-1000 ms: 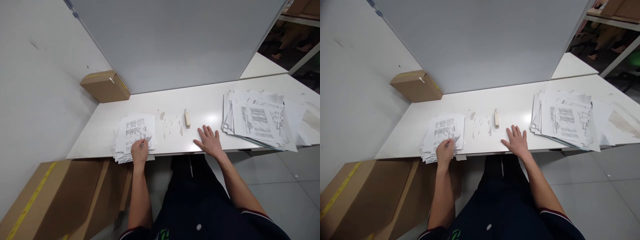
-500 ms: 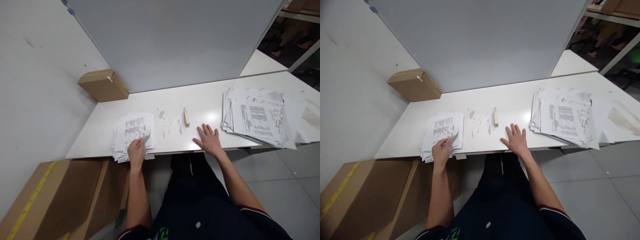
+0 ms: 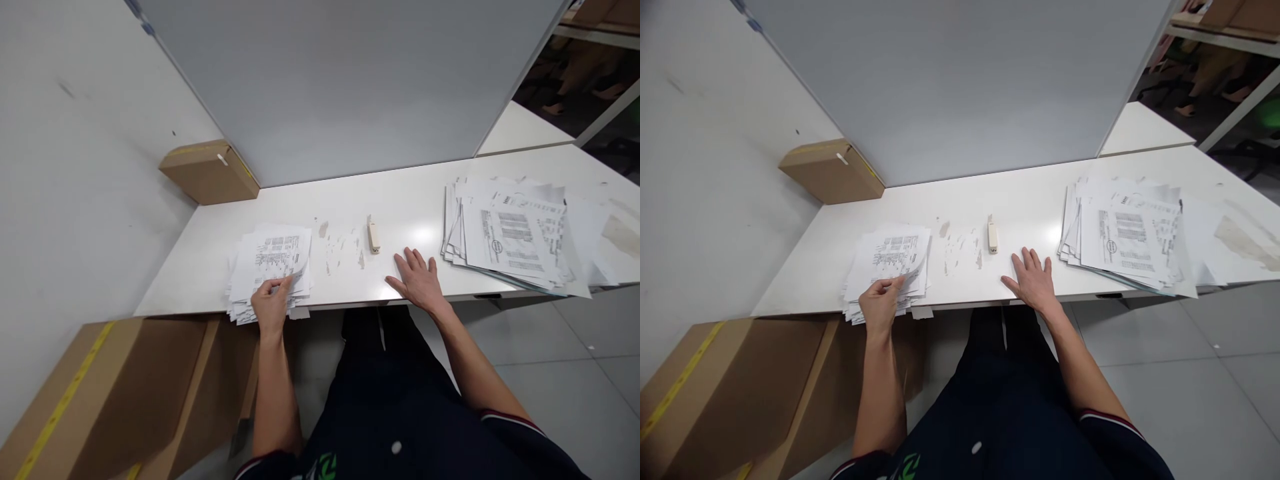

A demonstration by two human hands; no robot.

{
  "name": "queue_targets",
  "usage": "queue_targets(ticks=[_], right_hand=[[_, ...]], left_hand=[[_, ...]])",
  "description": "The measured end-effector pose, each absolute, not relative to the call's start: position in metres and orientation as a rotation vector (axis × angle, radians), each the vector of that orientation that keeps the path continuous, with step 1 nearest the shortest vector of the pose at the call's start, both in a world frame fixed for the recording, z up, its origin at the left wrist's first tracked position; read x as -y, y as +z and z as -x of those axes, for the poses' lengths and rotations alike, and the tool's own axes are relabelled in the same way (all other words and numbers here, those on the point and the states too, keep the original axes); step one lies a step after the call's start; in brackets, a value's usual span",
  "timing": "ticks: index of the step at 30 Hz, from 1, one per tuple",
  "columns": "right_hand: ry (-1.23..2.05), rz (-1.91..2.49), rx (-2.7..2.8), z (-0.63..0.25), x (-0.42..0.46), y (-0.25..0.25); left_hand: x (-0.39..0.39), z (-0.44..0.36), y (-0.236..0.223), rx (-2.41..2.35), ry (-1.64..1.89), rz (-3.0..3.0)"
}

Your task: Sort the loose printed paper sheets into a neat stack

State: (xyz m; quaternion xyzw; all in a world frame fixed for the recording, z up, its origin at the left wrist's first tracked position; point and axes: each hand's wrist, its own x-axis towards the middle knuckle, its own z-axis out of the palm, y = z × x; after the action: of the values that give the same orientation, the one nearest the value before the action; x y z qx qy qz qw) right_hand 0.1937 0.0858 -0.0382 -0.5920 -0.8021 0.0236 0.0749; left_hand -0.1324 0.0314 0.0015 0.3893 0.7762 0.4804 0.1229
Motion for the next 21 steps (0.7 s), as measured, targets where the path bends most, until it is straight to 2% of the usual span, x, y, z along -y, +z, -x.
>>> queue_targets(ticks=[5,7,10,13,15,17,19,21], right_hand=[[0.121,1.65,2.305,-0.191,-0.082,-0.038],[0.24,1.541,2.199,-0.181,-0.075,-0.033],[0.664,1.339,2.025,-0.156,-0.06,-0.02],[1.326,1.098,1.801,-0.126,-0.047,-0.009],[1.792,0.905,1.532,-0.108,-0.043,-0.005],[2.116,0.742,1.225,-0.095,-0.041,-0.004],[2.225,0.682,0.997,-0.087,-0.041,-0.005],[2.171,0.723,0.877,-0.084,-0.041,-0.008]], left_hand=[[-0.031,0.134,-0.002,-2.228,1.475,-1.09],[-0.028,0.131,0.001,-2.267,1.548,-1.119],[-0.021,0.116,0.008,-2.283,1.731,-1.277],[-0.012,0.094,0.011,-2.18,1.848,-1.642],[-0.003,0.076,0.01,-2.042,1.789,-1.948],[0.007,0.059,0.005,-1.871,1.632,-2.22],[0.017,0.044,0.0,-1.703,1.478,-2.409],[0.025,0.032,-0.004,-1.592,1.382,-2.495]])
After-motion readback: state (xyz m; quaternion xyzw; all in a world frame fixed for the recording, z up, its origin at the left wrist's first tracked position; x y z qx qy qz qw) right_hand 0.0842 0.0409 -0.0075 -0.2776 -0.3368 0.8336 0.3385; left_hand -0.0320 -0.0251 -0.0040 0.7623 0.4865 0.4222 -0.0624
